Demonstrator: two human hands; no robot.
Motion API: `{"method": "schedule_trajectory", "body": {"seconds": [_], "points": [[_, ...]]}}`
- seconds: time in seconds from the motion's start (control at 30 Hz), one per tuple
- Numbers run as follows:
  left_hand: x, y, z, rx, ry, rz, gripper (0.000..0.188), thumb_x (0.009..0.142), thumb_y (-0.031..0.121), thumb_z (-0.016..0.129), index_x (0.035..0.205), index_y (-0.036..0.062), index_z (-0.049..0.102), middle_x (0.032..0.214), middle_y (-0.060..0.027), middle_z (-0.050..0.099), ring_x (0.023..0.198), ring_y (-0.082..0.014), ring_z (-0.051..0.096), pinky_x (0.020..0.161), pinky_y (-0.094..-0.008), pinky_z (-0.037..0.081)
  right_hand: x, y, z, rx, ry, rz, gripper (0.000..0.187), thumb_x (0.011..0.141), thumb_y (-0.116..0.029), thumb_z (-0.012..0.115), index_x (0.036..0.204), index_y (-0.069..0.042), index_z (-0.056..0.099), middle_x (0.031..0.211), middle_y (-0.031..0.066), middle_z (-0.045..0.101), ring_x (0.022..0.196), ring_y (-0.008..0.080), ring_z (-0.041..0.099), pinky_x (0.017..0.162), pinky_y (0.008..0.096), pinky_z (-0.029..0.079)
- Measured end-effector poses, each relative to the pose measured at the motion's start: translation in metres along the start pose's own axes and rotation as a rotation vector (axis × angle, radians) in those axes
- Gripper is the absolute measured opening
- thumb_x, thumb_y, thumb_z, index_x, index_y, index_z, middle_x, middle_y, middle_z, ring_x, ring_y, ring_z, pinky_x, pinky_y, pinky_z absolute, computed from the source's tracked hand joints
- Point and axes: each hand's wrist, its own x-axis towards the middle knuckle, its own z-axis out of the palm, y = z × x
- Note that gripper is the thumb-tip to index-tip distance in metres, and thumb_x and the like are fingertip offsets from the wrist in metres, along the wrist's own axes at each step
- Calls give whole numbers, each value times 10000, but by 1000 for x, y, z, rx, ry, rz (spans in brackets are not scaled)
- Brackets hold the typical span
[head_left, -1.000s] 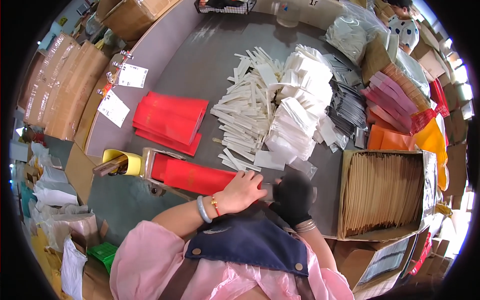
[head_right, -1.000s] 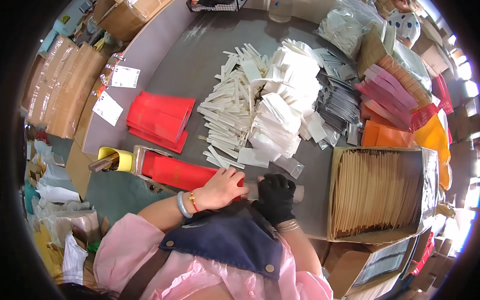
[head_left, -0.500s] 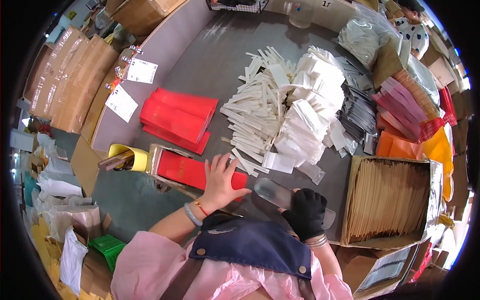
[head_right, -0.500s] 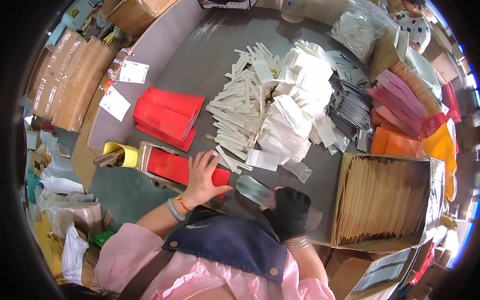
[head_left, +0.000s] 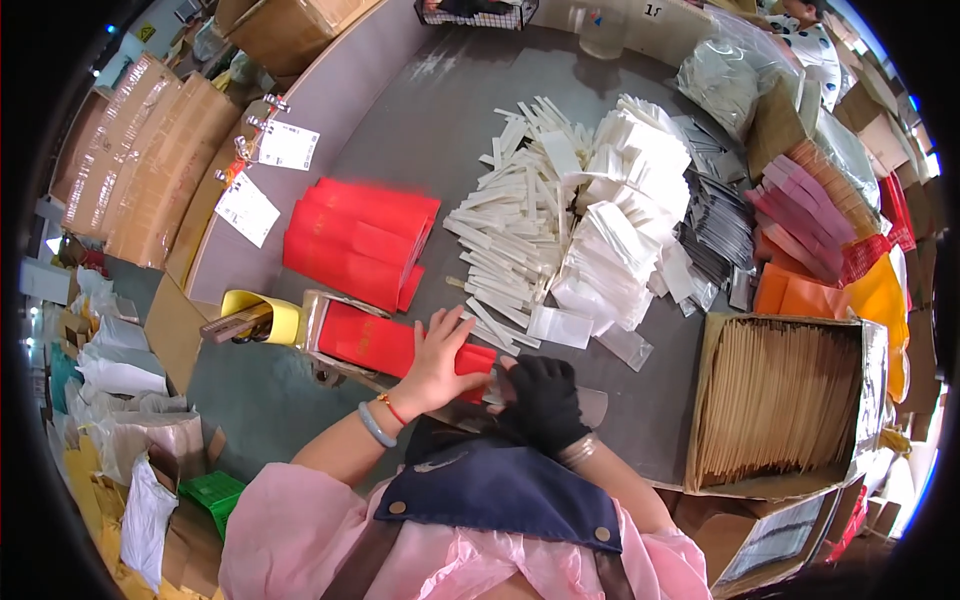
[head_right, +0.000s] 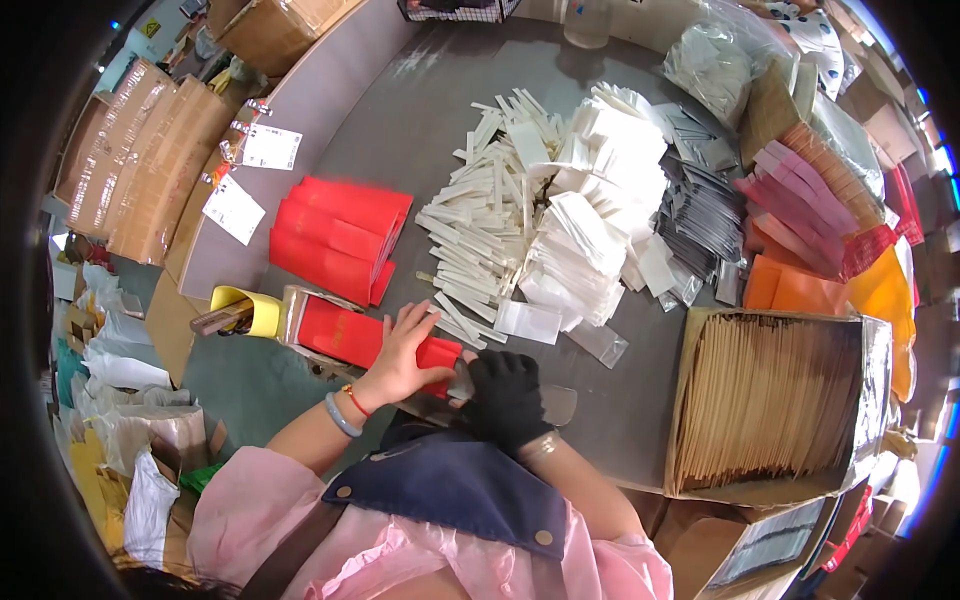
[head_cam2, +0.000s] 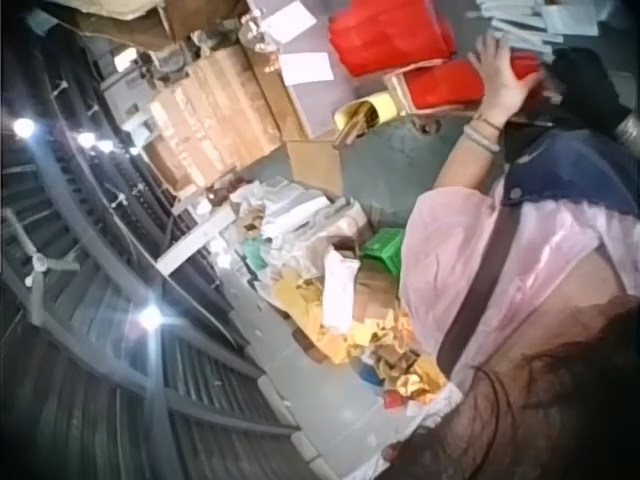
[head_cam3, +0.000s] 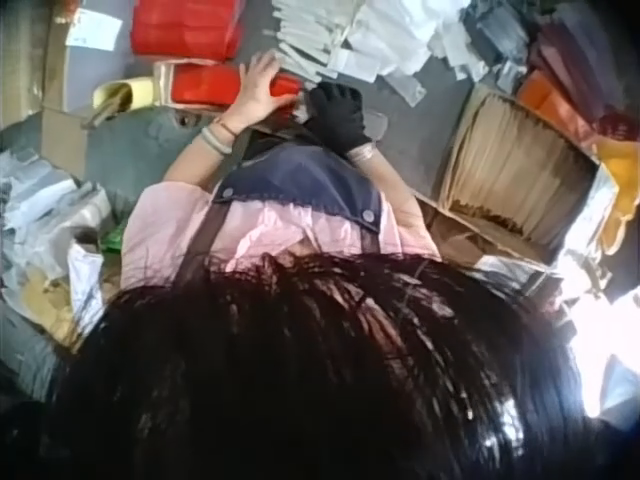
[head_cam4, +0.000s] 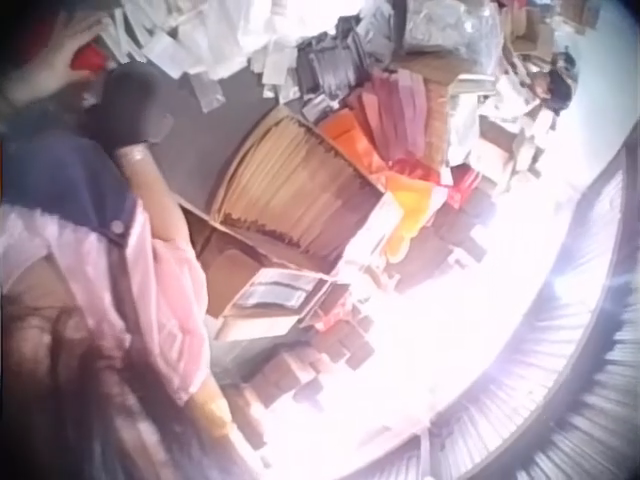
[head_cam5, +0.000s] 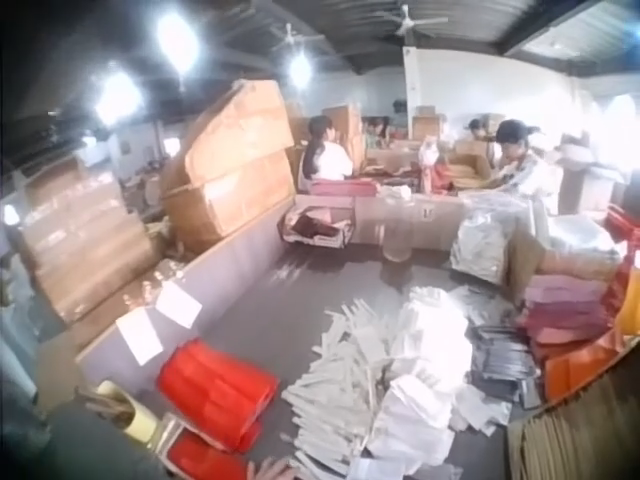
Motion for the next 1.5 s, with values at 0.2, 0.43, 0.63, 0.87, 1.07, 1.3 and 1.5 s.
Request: {"method": "schedule_trajectory", "body": {"seconds": [0.2, 0.43, 0.63, 0.87, 1.07, 1.3, 1.5], "points": [[60, -26, -6, 146, 21, 315, 247, 742, 151, 742, 978, 116, 677, 1016, -22, 598, 1029, -239, 537, 862, -406, 423, -60, 75, -73, -130, 295, 271, 501, 728, -190, 806, 1170, -68, 602, 1161, 147, 604, 1091, 349, 566, 951, 441, 444], [89, -42, -6, 233, -52, 663, 106, 755, 147, 718, 820, 121, 639, 864, -6, 585, 892, -222, 557, 759, -363, 449, -213, 186, -167, -538, 598, 994, 360, 812, -86, 695, 1149, 14, 612, 1147, 182, 620, 1119, 337, 572, 1010, 407, 433], [88, 7, 10, 33, 29, 581, 109, 777, 144, 701, 838, 96, 624, 888, -46, 575, 889, -268, 550, 777, -389, 453, -225, 203, -184, -578, 290, 1116, 424, 837, -132, 667, 1220, 31, 583, 1183, 209, 604, 1130, 375, 555, 975, 437, 452], [94, 41, 40, 115, 17, 413, 227, 716, 174, 754, 867, 109, 596, 976, -47, 547, 925, -274, 524, 798, -405, 406, -220, 216, -171, -861, 390, 1064, 430, 860, -182, 631, 1232, 17, 546, 1146, 199, 592, 1092, 385, 562, 938, 463, 467], [92, 44, 41, 101, -8, 490, 213, 703, 153, 764, 811, 119, 584, 843, -46, 588, 877, -244, 546, 782, -388, 395, -193, 197, -182, -835, 189, 1179, 399, 879, -196, 609, 1211, 18, 551, 1101, 203, 592, 1061, 380, 570, 912, 465, 476], [63, 71, -2, -595, -300, 272, 159, 759, 108, 727, 831, 36, 604, 754, -89, 624, 682, -305, 606, 628, -380, 483, -223, 208, -179, -581, 548, 1173, 382, 952, -151, 526, 1281, 44, 534, 1270, 225, 584, 1188, 372, 555, 1011, 417, 438], [20, 53, 15, -49, -159, 433, 338, 646, 238, 830, 913, 118, 661, 1004, -23, 595, 1007, -250, 540, 864, -393, 401, -128, 103, -135, -112, 276, 601, 204, 888, -32, 591, 1073, -13, 675, 917, 148, 644, 871, 299, 624, 797, 372, 484]]}}
